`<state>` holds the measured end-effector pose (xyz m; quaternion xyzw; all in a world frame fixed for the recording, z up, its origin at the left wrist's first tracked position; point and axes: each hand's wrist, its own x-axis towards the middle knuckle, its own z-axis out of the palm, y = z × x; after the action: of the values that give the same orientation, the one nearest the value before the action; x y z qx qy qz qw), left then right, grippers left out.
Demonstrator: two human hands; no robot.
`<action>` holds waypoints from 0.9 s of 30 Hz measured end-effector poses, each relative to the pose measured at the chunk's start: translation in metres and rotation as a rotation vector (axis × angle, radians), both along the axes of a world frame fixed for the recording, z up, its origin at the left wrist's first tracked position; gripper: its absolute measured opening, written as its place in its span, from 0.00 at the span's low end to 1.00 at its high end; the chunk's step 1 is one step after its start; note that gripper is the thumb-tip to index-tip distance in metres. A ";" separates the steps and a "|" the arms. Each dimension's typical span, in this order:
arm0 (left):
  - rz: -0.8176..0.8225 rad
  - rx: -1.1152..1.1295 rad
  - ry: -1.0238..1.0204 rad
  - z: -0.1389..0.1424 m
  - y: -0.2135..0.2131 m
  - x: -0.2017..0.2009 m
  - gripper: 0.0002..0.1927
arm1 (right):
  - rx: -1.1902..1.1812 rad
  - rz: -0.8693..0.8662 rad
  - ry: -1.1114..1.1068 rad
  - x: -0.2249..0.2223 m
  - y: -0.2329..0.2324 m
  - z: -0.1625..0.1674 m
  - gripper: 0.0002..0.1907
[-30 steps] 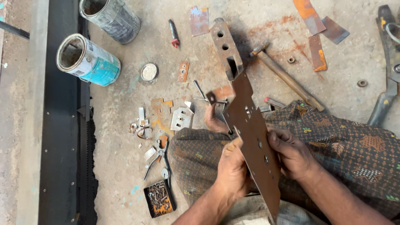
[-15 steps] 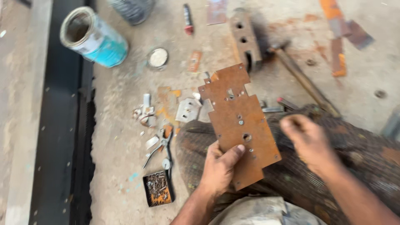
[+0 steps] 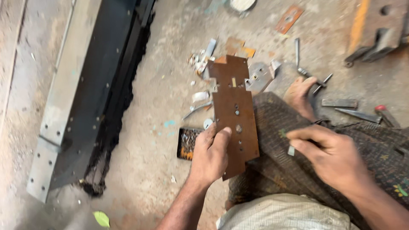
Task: The person walks into a workshop and sits on the floor to assemble metal parts. They use a screwdriver to fasten screws into a metal plate and then hammer a metal piece into a larger assembly.
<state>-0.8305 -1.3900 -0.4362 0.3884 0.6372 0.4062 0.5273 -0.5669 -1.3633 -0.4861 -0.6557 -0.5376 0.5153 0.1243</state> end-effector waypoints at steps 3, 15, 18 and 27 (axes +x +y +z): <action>-0.039 0.001 0.145 -0.004 -0.004 -0.002 0.16 | 0.256 0.084 0.253 -0.041 0.002 0.014 0.09; -0.019 0.040 0.075 -0.026 -0.009 0.002 0.15 | 0.320 0.252 -0.135 -0.066 0.011 -0.011 0.20; -0.026 0.002 0.065 -0.026 -0.011 0.002 0.14 | 0.530 0.297 -0.200 -0.060 0.006 -0.011 0.15; -0.129 0.091 0.227 -0.007 -0.012 0.008 0.14 | 0.630 0.380 0.162 -0.051 -0.007 -0.005 0.11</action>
<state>-0.8228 -1.4016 -0.4435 0.4954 0.6474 0.3535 0.4588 -0.6175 -1.3700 -0.4907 -0.4312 -0.7702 0.3886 0.2641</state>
